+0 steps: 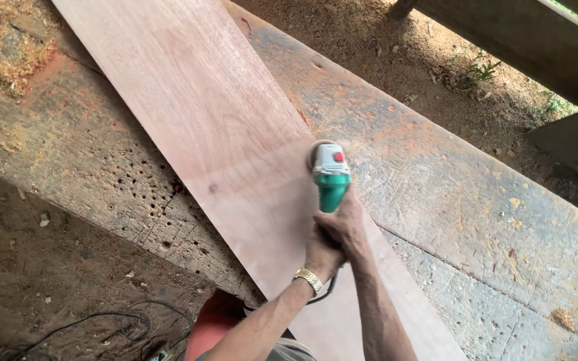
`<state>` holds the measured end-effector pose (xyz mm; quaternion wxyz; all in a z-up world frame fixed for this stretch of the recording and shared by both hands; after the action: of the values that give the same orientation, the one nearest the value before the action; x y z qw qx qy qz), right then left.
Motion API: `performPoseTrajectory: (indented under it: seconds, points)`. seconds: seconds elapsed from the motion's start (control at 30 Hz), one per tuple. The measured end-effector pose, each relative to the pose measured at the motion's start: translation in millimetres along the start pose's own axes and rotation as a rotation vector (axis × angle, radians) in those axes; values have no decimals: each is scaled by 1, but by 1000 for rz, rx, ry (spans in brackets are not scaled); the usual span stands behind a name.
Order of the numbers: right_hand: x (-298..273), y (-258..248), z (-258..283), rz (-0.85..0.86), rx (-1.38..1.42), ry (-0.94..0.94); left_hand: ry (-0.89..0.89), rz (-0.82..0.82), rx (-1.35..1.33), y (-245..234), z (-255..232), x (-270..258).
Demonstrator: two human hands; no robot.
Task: The person uses a handheld electric sander to smooth the surface of a long, rectangular wooden plank resting on a workbench. The person moves the sander back and forth along the length of the plank, covering the entire surface area.
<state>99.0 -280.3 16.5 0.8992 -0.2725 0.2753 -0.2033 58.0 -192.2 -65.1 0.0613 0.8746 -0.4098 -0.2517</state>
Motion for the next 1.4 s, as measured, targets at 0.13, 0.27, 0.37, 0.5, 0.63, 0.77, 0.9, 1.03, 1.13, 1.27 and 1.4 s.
performPoseTrajectory:
  seconds: [0.13,0.27,0.37,0.5,0.63,0.77,0.9,1.03,1.13,1.27,1.4]
  points:
    - [-13,-4,0,-48,107,-49,-39,2,-351,10,-39,-24]
    - [-21,23,-5,70,13,78,-82,-76,51,-9,-7,-40]
    - [-27,42,14,175,27,51,-62,-75,322,-23,-3,-48]
    - [-26,88,26,270,31,37,-131,-128,192,-62,4,-68]
    - [-37,117,51,317,76,9,-185,-208,3,-87,-35,-100]
    - [-54,129,71,328,74,-11,-252,-236,400,-107,-46,-120]
    - [-65,130,96,312,63,-46,-236,-238,437,-122,-21,-129]
    - [-67,154,112,355,68,-64,-89,-256,289,-160,45,-126]
    - [-67,175,129,346,49,-142,-25,-293,62,-184,45,-136]
    - [-53,197,162,372,67,-187,-219,-424,311,-205,-43,-151]
    - [-41,202,177,416,89,-160,-427,-505,349,-225,-42,-151]
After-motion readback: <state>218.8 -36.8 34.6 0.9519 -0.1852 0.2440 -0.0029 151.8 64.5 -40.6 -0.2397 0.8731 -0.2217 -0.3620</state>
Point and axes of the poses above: each hand's wrist, its own x-axis towards the middle knuckle, its own y-axis out of the palm, z = x × y, the point moved 6 cm from there along x, towards the middle knuckle, and after that the axes turned 7 degrees about z, right-handed, at the moved point
